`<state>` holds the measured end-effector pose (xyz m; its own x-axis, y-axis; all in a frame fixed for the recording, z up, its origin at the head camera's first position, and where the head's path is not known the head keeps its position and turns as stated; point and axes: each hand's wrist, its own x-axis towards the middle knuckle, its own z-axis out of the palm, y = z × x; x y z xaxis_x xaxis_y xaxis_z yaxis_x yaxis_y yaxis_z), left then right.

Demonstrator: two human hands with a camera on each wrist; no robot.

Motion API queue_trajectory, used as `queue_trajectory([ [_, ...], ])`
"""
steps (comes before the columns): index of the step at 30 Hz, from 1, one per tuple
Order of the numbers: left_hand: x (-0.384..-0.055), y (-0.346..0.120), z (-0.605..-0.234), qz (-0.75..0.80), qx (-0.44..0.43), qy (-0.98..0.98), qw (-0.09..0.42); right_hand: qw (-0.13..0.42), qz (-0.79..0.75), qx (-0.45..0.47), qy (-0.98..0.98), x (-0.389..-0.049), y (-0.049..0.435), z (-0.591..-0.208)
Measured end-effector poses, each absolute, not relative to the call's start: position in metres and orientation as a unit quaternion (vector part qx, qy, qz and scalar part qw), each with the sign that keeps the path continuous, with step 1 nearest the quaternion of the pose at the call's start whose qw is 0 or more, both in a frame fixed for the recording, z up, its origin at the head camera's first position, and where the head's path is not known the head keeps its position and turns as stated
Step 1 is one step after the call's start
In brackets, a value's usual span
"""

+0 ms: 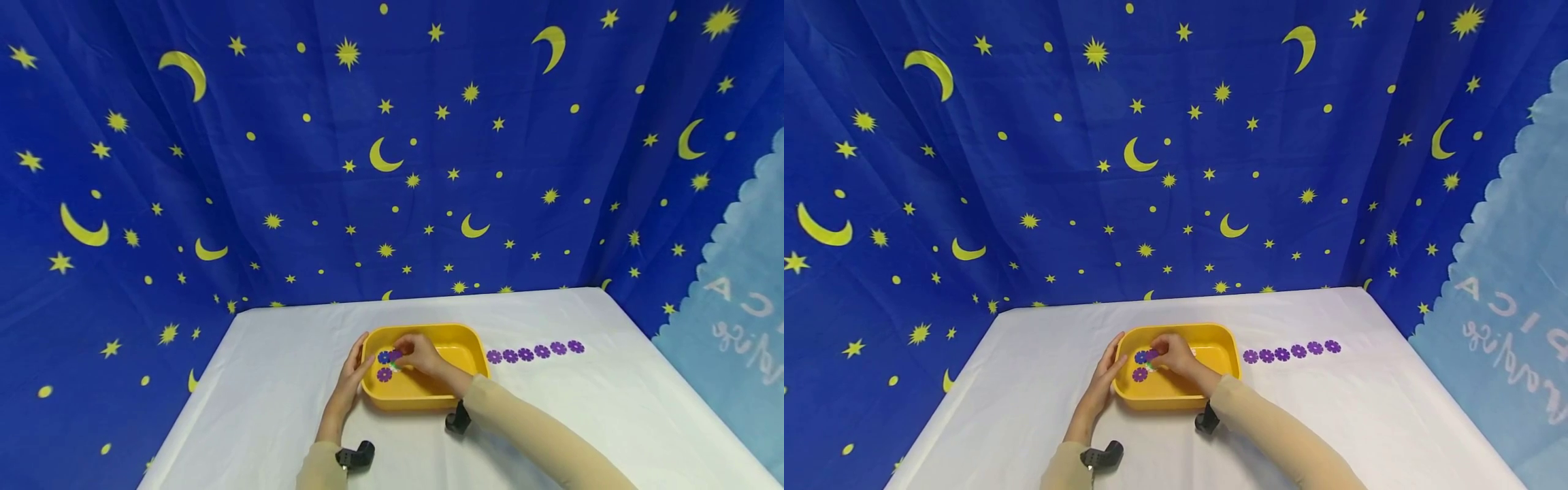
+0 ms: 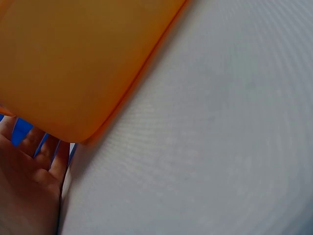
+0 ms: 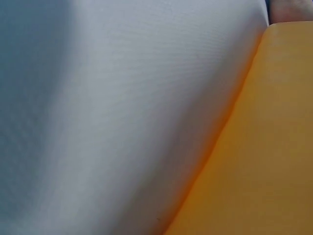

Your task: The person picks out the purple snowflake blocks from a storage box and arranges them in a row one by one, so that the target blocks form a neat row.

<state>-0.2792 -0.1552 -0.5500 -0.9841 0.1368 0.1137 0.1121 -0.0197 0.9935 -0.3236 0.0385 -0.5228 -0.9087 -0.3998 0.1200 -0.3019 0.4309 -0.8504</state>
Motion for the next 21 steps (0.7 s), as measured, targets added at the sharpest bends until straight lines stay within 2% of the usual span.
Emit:
queue_trajectory([
  [11, -0.278, -0.155, -0.554, 0.706, 0.085, 0.703, 0.008, 0.041, -0.551, -0.217, 0.805, -0.323, 0.037, -0.520],
  [21, -0.272, -0.157, -0.533, 0.710, 0.081, 0.699, 0.022, 0.045, -0.608, -0.161, 0.776, -0.324, 0.041, -0.506],
])
